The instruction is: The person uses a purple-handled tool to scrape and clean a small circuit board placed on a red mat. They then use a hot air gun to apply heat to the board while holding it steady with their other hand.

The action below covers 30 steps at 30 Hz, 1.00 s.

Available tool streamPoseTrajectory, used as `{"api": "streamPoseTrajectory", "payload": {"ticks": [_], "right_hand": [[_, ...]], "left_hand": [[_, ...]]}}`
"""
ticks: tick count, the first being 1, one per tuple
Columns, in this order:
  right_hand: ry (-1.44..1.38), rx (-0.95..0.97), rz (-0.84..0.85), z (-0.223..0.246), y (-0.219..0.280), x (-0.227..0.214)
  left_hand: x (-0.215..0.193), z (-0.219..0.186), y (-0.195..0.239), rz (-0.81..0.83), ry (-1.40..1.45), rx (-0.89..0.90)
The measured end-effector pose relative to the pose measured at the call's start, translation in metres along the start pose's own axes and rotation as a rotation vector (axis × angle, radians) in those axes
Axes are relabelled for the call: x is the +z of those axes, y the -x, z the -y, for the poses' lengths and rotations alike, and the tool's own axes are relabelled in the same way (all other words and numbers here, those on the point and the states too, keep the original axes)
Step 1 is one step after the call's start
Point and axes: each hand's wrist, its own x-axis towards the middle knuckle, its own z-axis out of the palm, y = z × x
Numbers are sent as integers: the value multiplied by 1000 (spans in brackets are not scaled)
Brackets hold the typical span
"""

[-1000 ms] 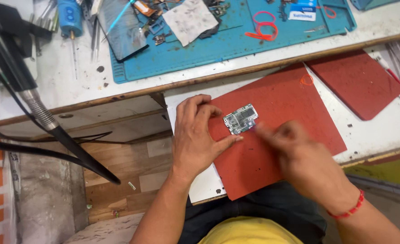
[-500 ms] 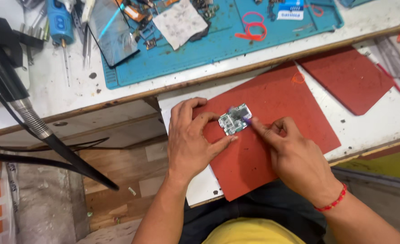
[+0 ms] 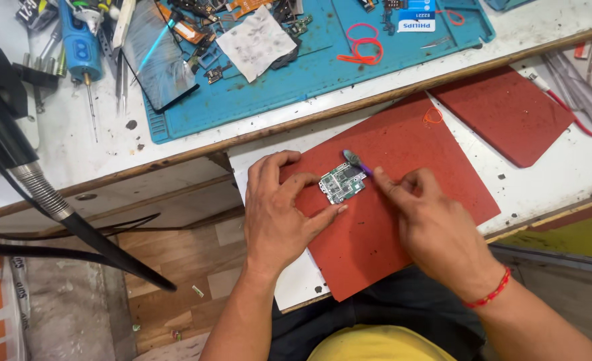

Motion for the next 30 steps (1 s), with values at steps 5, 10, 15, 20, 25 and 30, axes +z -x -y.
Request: {"api": "streamPoseTrajectory", "payload": {"ticks": [5,10,15,20,25,30], "right_hand": [[-8,-37,50,3,2,2],[-17,-5,145,8,7,0],[-100,-32,111,6,6,1],[-107,58,69,8,8,-1],[-110,22,109,10,10,2],[-56,-14,158,14,12,6]], "left_hand": [[2,-2,0,60,-42,-16],[3,-8,-4,110,-92,-74],[3,-10,-10,153,-76,-159],[3,-10,-9,146,-70,-155],[3,-10,-8,129,-51,-138],[3,-8,-6,118,-67,-124]]}}
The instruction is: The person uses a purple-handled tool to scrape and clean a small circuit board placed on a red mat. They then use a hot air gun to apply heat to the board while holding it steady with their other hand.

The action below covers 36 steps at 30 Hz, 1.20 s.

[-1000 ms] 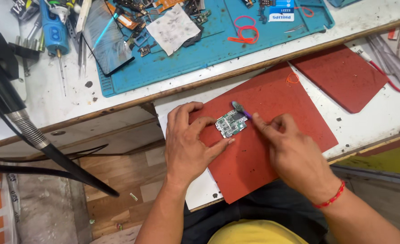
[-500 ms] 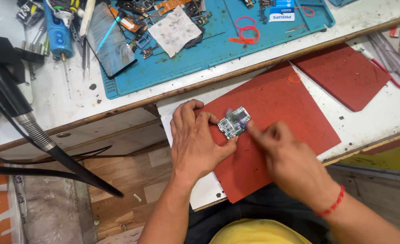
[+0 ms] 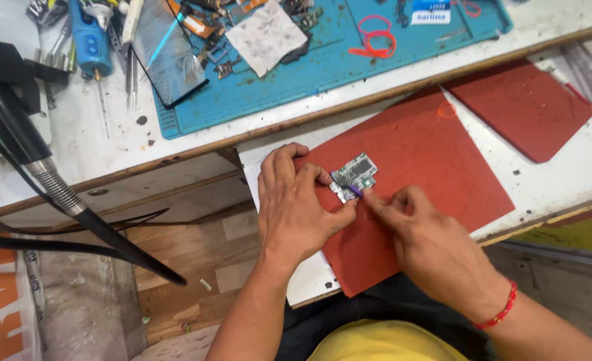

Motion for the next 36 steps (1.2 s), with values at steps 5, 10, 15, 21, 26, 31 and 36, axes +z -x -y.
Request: {"api": "streamPoseTrajectory", "payload": {"ticks": [5,10,15,21,26,31,36], "right_hand": [[17,16,-46,-5,-5,-3],[-33,16,-97,-9,-8,-7],[-20,66,-29,-5,-9,-7],[18,42,-16,-4,-8,-7],[42,19,34,-1,-6,-4],[90,79,117,-8,12,-21],[102,-73,43,-2,-19,3]], "left_hand": [[3,0,1,-32,-10,6],[3,0,2,-34,-1,9],[2,2,2,-44,-6,28],[2,3,4,-76,18,49],[0,4,1,-92,36,70],[0,8,1,-94,110,67],[1,11,2,-126,124,77]]}}
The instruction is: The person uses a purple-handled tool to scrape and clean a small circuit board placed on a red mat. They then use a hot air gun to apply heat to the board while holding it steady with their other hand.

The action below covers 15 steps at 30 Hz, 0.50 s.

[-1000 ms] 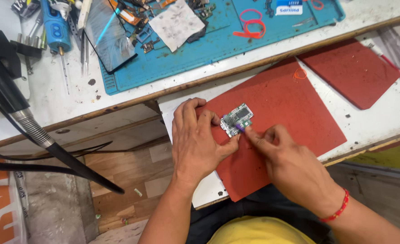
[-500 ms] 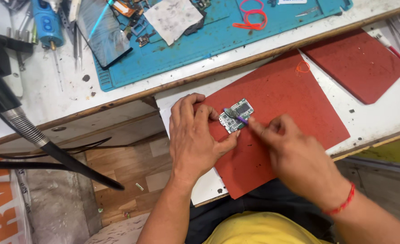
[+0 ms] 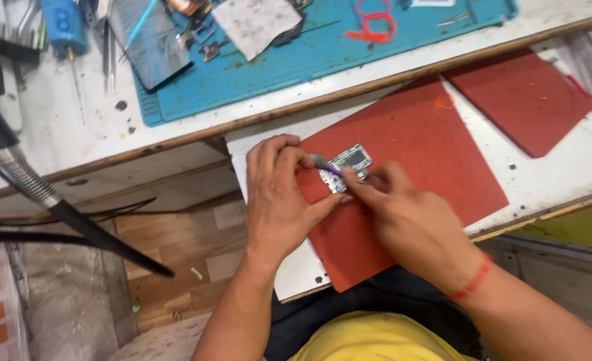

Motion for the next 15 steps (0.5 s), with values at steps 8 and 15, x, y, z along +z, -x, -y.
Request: {"api": "streamPoseTrajectory", "payload": {"ticks": [8,15], "right_hand": [[19,-20,-69,-6,21,-12],[135,111,-56,-16,8,-17]], "left_hand": [[0,4,-4,-7,-16,2],[-3,-1,2,-4,-6,10]]}}
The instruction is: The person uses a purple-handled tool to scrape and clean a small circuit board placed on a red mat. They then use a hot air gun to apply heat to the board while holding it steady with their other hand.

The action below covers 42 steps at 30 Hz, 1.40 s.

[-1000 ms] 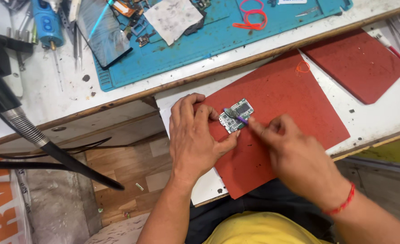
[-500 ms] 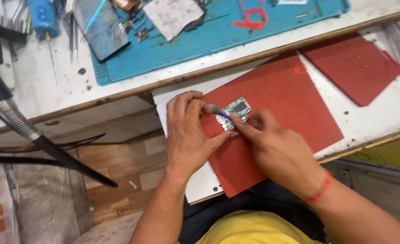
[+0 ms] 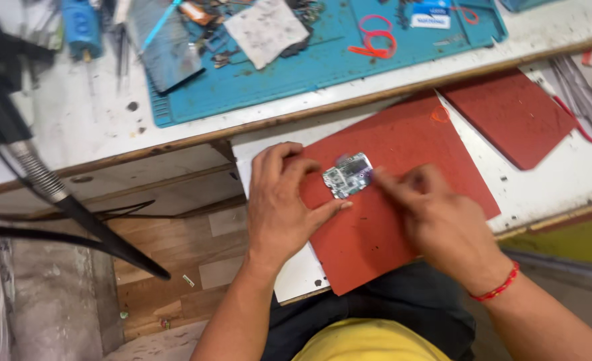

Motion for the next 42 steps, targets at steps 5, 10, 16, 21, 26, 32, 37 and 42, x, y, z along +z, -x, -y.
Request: {"api": "streamPoseTrajectory", "payload": {"ticks": [5,10,16,21,26,32,37,42], "right_hand": [[-88,-140,18,-13,3,2],[-53,-110,50,-13,1,3],[28,-62,-92,-16,7,2],[-112,-93,-13,3,18,7],[-176,-84,15,3,11,10],[-271,-114,-144,-6,11,13],[-322,-306,-305,-8,19,29],[-231,-62,-230,-10,22,36]], "left_hand": [[1,2,2,-14,-11,26],[-1,2,3,-16,-20,41],[2,0,7,-18,-24,48],[3,1,5,-14,-23,64],[0,5,6,-21,-55,116],[-10,-35,17,-39,282,90],[-26,-84,50,35,863,-121],[-33,-80,55,48,930,-199]]}}
